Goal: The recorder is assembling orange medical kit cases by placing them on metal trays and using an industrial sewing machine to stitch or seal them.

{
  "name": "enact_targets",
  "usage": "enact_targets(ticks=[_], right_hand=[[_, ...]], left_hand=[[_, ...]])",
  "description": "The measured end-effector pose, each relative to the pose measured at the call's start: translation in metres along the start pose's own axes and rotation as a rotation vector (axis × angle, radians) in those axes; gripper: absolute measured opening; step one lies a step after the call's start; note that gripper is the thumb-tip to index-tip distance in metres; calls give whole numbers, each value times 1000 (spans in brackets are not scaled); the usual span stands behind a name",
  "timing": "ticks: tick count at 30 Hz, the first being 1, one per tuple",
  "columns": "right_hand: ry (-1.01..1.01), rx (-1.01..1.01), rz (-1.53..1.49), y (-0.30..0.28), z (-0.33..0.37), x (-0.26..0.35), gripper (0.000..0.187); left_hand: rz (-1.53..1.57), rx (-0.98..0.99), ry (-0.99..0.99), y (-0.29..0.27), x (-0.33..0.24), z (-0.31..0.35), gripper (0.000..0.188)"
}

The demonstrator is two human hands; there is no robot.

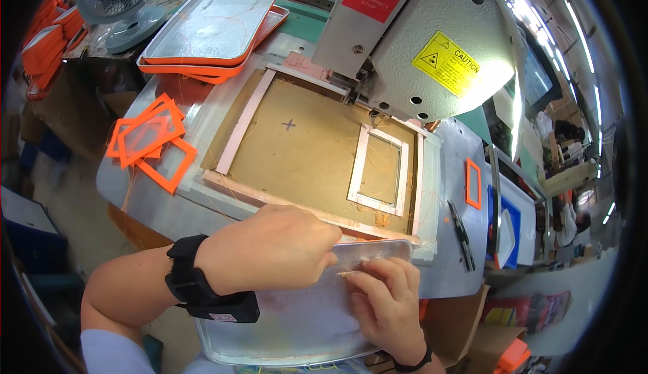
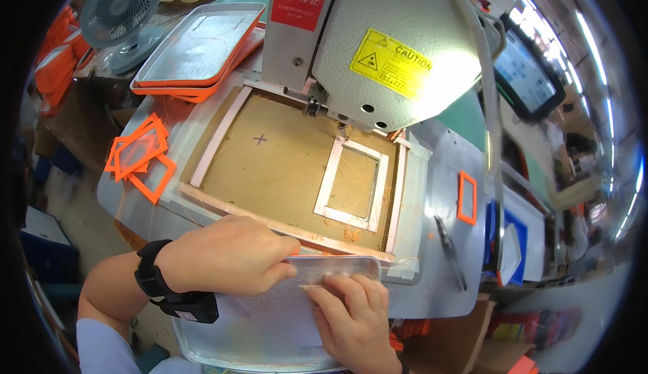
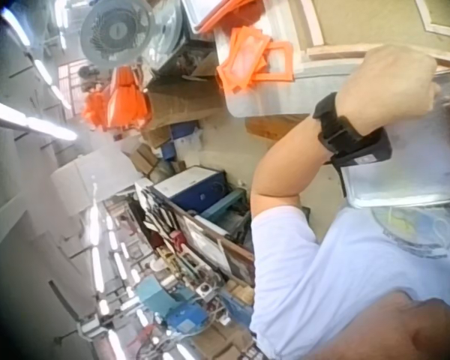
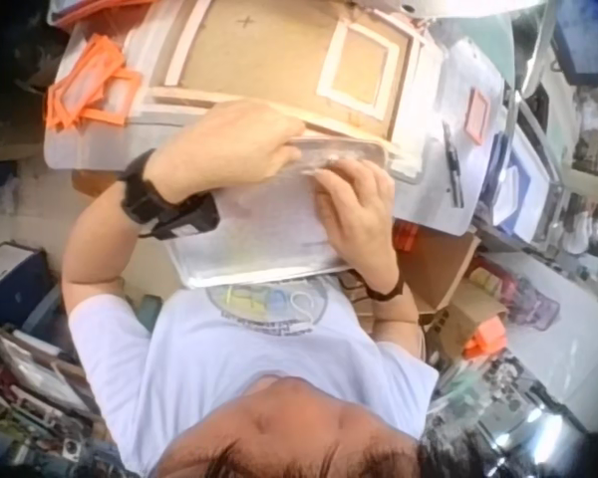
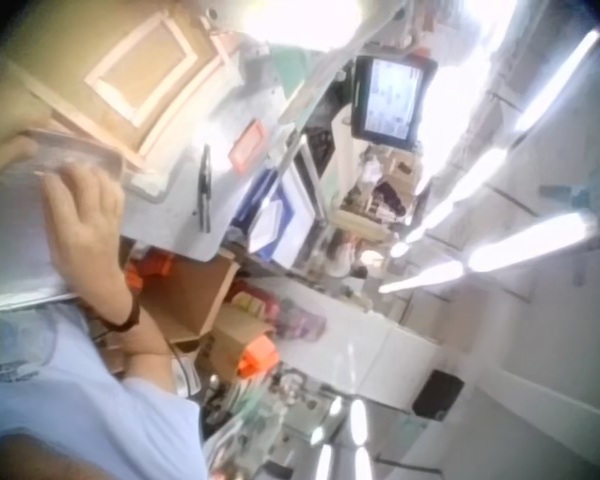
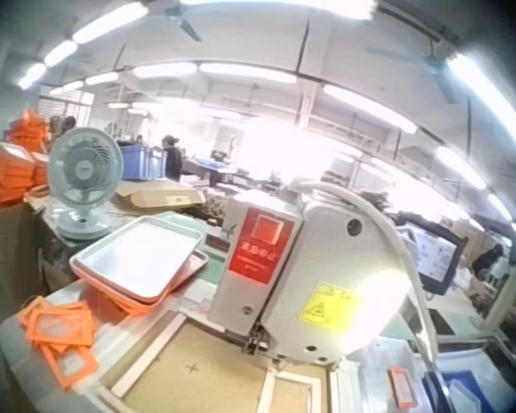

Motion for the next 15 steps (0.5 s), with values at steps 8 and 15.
enact_targets(ticks=[8, 15], right_hand=[[-31, 16, 6, 1, 1, -2, 42], [-17, -7, 34, 3, -2, 2, 41]], left_hand=[[-1, 1, 0, 1, 1, 0, 23], [-14, -25, 29, 2, 2, 0, 23]])
Point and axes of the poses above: each hand's wrist, its own z-axis away from the middle knuckle, its own y-axis out of the palm, x = y × z, the point moved 1 cm from there along -z, towards the middle knuckle, and after that the axes turned 4 degrees about x, right-handed, at the moved point
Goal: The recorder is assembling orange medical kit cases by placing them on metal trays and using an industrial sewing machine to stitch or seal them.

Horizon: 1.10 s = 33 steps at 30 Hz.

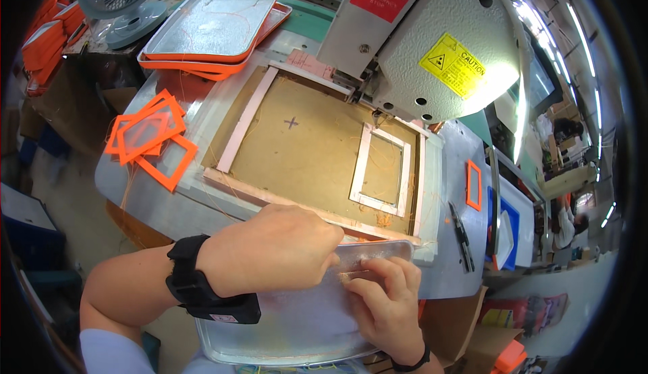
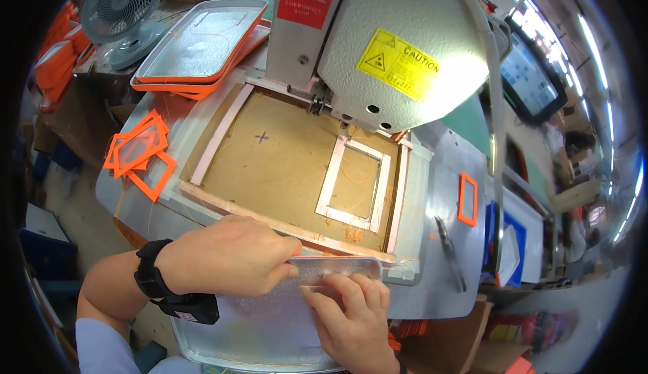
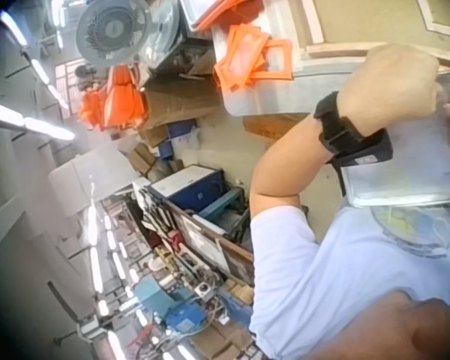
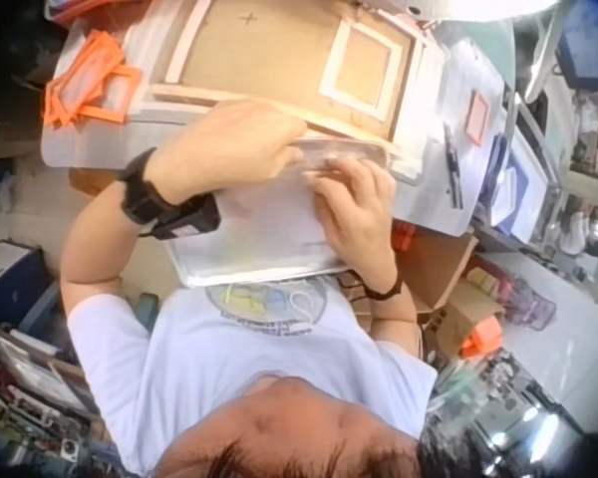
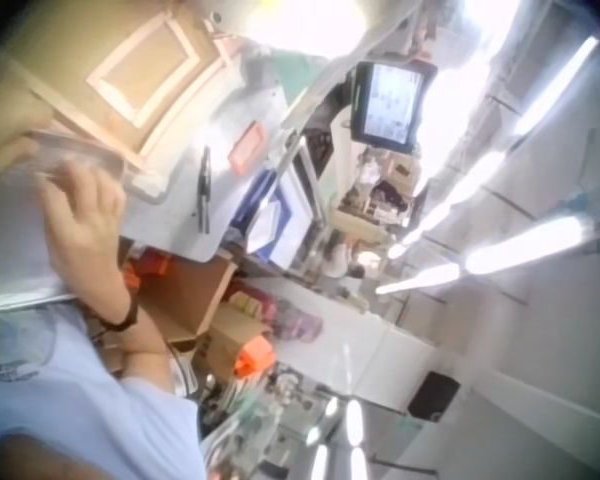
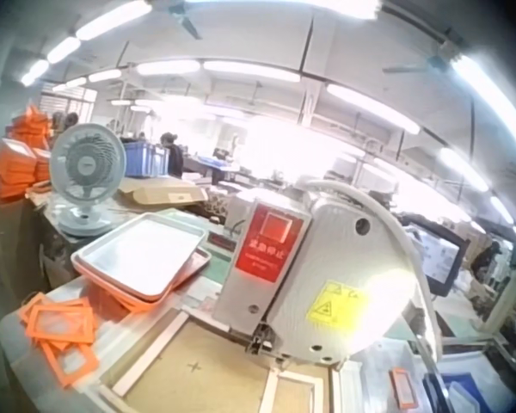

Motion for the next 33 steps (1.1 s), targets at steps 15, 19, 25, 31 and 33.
enact_targets(ticks=[15, 19, 25, 31, 33], right_hand=[[47, 27, -72, -8, -15, 8, 28], [-10, 58, -101, -9, -25, 5, 28], [-133, 151, -118, -8, -35, -7, 25], [-214, 193, 21, -7, -43, -11, 14], [-226, 142, 19, -4, -40, -17, 14]], left_hand=[[22, -12, -2, 1, -1, 2, 24], [24, -11, -3, 1, -2, 1, 24], [9, 0, -27, 1, -3, 2, 23], [-8, 11, -24, 3, -1, -1, 23], [-6, 3, -15, 2, -1, 0, 23]])
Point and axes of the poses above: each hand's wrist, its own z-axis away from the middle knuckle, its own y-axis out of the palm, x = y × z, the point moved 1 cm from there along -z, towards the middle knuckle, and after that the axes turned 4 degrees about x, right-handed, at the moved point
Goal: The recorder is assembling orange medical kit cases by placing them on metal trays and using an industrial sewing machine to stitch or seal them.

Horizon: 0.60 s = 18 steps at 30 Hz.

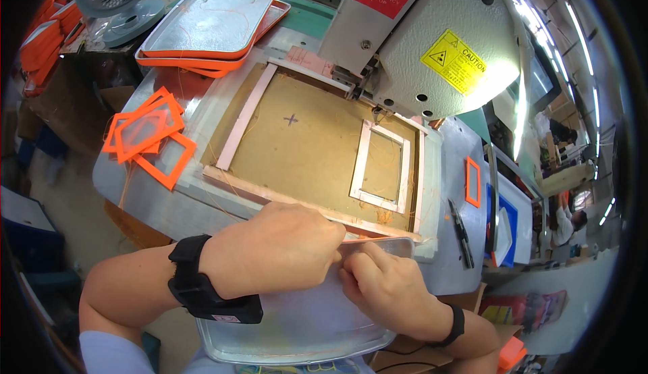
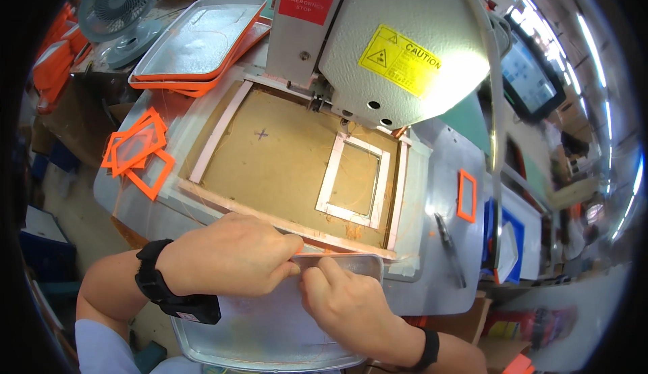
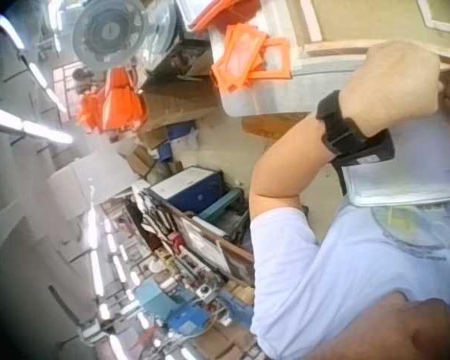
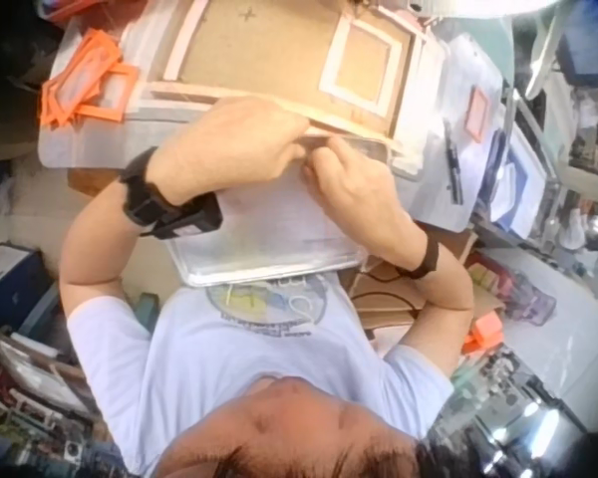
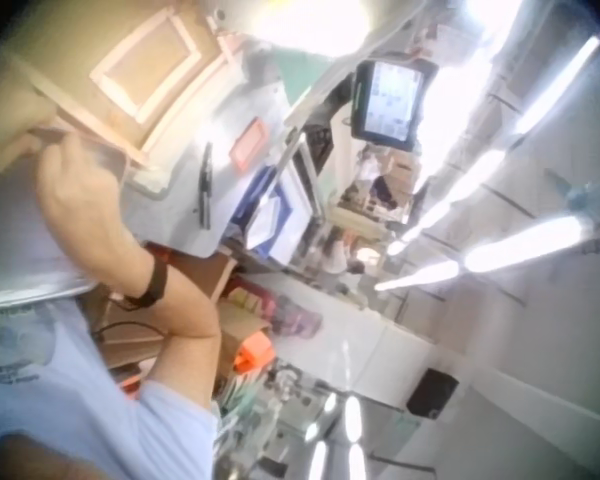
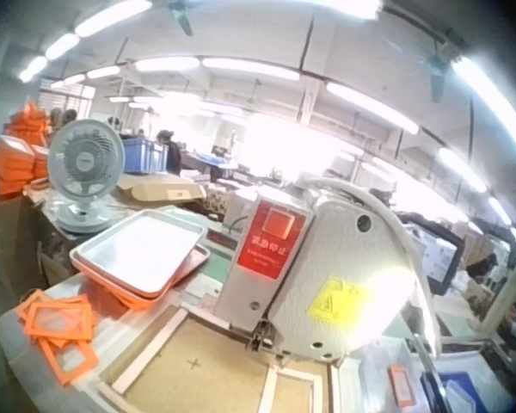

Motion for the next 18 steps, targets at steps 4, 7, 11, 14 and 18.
enact_targets(ticks=[4, 7, 11, 14, 18], right_hand=[[135, -141, -39, -19, 11, -6, 14], [70, 53, -160, -36, 18, -8, 20], [59, 57, -55, -28, 22, 10, 40], [77, 136, -130, -27, 29, 5, 45], [117, 57, -143, -23, 26, 11, 45]], left_hand=[[25, -14, 2, -1, 1, 3, 23], [39, -22, 14, 1, 4, 3, 23], [34, 15, 20, -1, 2, 1, 23], [39, -19, 32, 0, 2, 2, 23], [23, -29, 34, 0, 2, 3, 24]])
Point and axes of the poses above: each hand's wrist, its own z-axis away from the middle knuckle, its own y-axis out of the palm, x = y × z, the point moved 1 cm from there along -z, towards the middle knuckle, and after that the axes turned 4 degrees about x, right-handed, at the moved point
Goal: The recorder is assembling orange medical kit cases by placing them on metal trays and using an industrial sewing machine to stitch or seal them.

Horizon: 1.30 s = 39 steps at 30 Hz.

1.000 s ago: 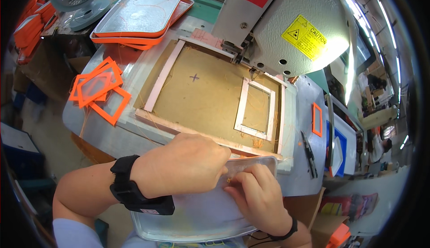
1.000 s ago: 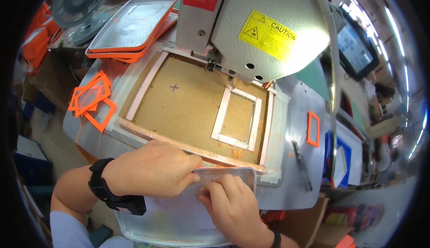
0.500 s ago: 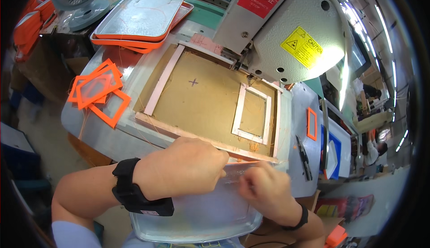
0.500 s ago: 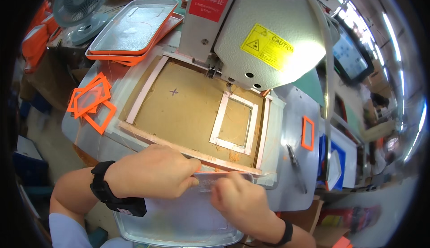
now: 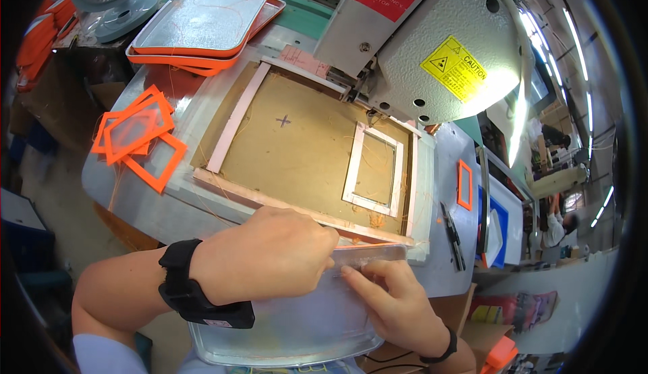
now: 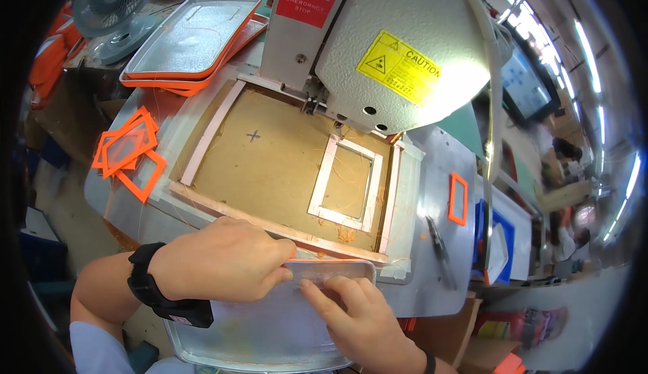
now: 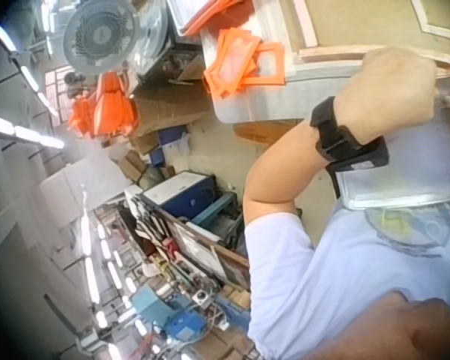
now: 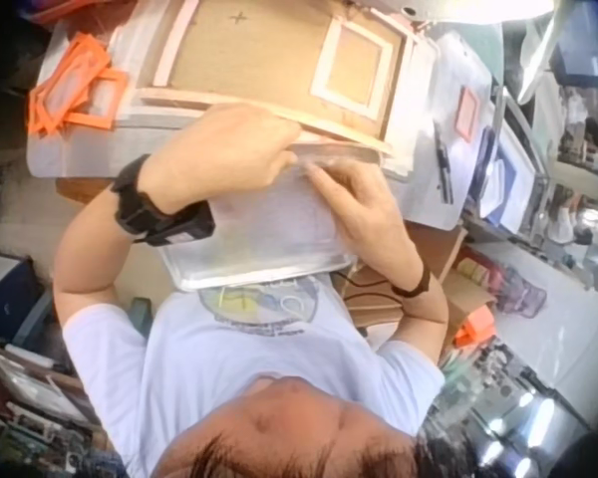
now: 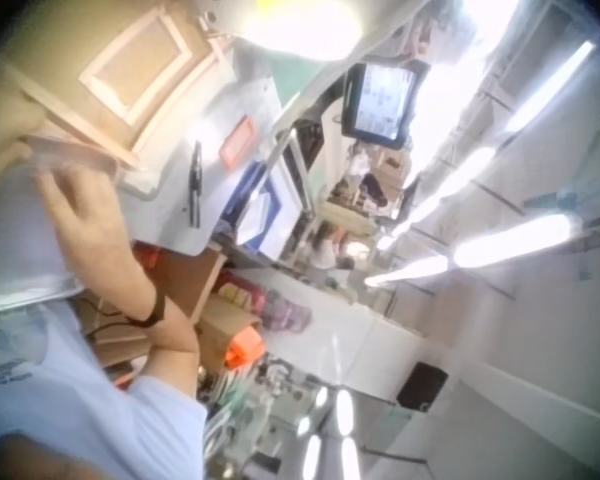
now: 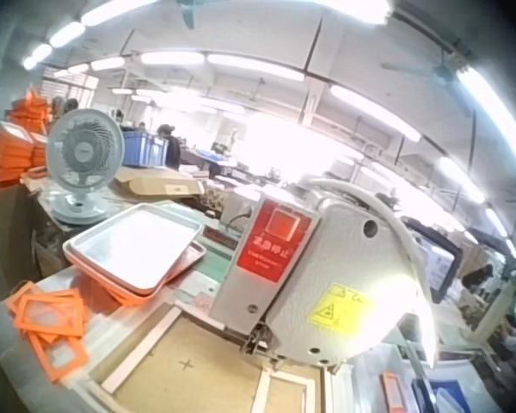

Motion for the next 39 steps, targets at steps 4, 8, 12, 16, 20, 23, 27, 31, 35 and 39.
enact_targets(ticks=[4, 8, 12, 16, 20, 23, 27, 31, 35, 39], right_hand=[[-24, 10, -9, 3, 4, -8, 45], [23, -26, -5, 6, 4, -1, 43], [-20, 17, 22, -6, 5, -4, 43], [2, 11, 35, -3, 0, -2, 37], [-73, 3, 14, -3, 3, -12, 27], [-22, -66, -86, -4, -3, -11, 27], [-23, -32, -70, -1, -13, -12, 24], [-59, 77, 23, 1, -17, -16, 21], [42, -75, 62, -11, -16, -14, 16], [2, -61, 55, -18, -5, -17, 19]], left_hand=[[-3, 6, -6, 0, 0, 0, 24], [14, -4, -6, 1, 0, 0, 25], [14, 28, -16, -1, -2, -2, 25], [11, 15, -29, 1, -1, -1, 26], [14, 14, -24, 0, -1, -1, 26], [3, 17, -25, 0, -2, -1, 26], [-12, -4, -11, 1, -1, -1, 25], [-17, -7, -8, 1, 0, -3, 24], [0, -7, -3, 0, 0, -1, 26], [18, 8, -25, -1, 0, 0, 26]])
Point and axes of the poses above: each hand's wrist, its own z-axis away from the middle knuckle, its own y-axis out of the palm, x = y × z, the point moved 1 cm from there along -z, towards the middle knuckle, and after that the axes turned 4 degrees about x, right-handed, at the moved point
